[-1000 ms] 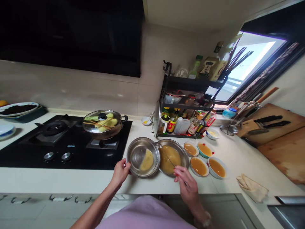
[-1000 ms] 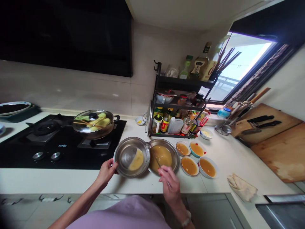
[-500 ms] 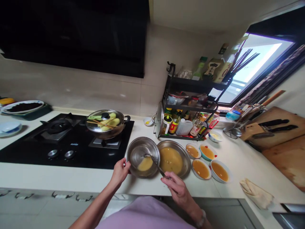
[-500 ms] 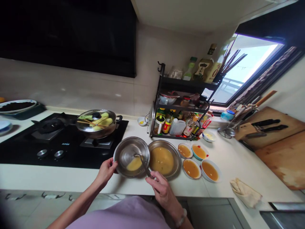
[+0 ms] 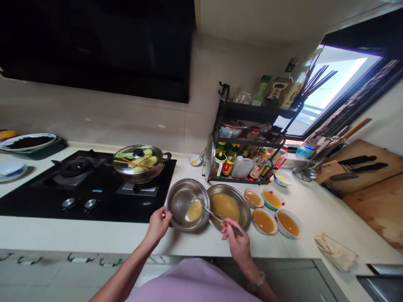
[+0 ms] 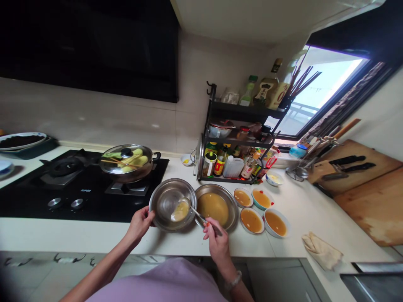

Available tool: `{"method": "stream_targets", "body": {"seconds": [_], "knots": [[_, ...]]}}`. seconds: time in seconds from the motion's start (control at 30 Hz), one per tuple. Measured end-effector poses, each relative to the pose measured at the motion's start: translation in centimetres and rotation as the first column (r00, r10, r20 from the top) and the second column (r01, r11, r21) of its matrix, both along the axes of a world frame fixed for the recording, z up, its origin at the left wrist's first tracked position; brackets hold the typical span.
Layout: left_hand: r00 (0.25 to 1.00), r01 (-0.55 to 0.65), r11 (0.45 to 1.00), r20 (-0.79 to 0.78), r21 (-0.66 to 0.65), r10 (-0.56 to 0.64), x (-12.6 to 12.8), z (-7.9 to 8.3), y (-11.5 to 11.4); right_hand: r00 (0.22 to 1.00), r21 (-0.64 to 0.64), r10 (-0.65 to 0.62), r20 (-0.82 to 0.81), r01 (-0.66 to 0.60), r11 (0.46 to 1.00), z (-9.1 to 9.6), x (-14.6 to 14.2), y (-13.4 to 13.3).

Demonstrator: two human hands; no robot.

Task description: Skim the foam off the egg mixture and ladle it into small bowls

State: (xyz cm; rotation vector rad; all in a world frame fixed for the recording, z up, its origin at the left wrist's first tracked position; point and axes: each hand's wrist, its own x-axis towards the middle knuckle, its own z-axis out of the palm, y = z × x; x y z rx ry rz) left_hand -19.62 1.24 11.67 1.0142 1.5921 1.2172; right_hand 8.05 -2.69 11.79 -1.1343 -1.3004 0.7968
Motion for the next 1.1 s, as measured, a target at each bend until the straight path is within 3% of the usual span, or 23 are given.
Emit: {"method": "stream_targets", "body": {"seconds": [0.2, 0.43, 0.7, 0.8, 0.93, 1.1], "knots": [[0.999, 0.032, 0.999, 0.023, 0.025, -0.033, 0.0, 0.5, -0.2, 0.932, -0.261, -0.205, -0.3, 0.127, 0.957, 1.1, 0.1, 0.2], [0.999, 0.027, 0.999, 0.02, 0.033, -0.028, 0.0, 0.7, -0.3, 0.895, -0.298, -0.25, -0.369, 0.141, 0.944, 2.3, 0.8, -0.2], [0.999, 0.016, 0.999, 0.029, 0.033, -0.016, -0.2, 0.0, -0.1, 0.834, -0.278, -0.381, -0.4, 0.285, 0.917, 2.1, 4.1, 0.0], [0.999, 0.008, 0.999, 0.035, 0.033, -0.009, -0.3, -0.2, 0.0, 0.846, -0.243, -0.428, -0.318, 0.364, 0.899, 1.4, 5.5, 0.1], [0.999, 0.012, 0.999, 0.043, 0.039, -0.013, -0.4, -0.4, 0.1, 0.902, -0.122, -0.422, -0.086, 0.411, 0.903, 0.4, 6.6, -0.2], [0.999, 0.017, 0.999, 0.026, 0.039, -0.018, -0.3, -0.5, 0.1, 0.919, 0.225, -0.294, 0.263, 0.238, 0.945, -0.2, 7.3, -0.9]]}}
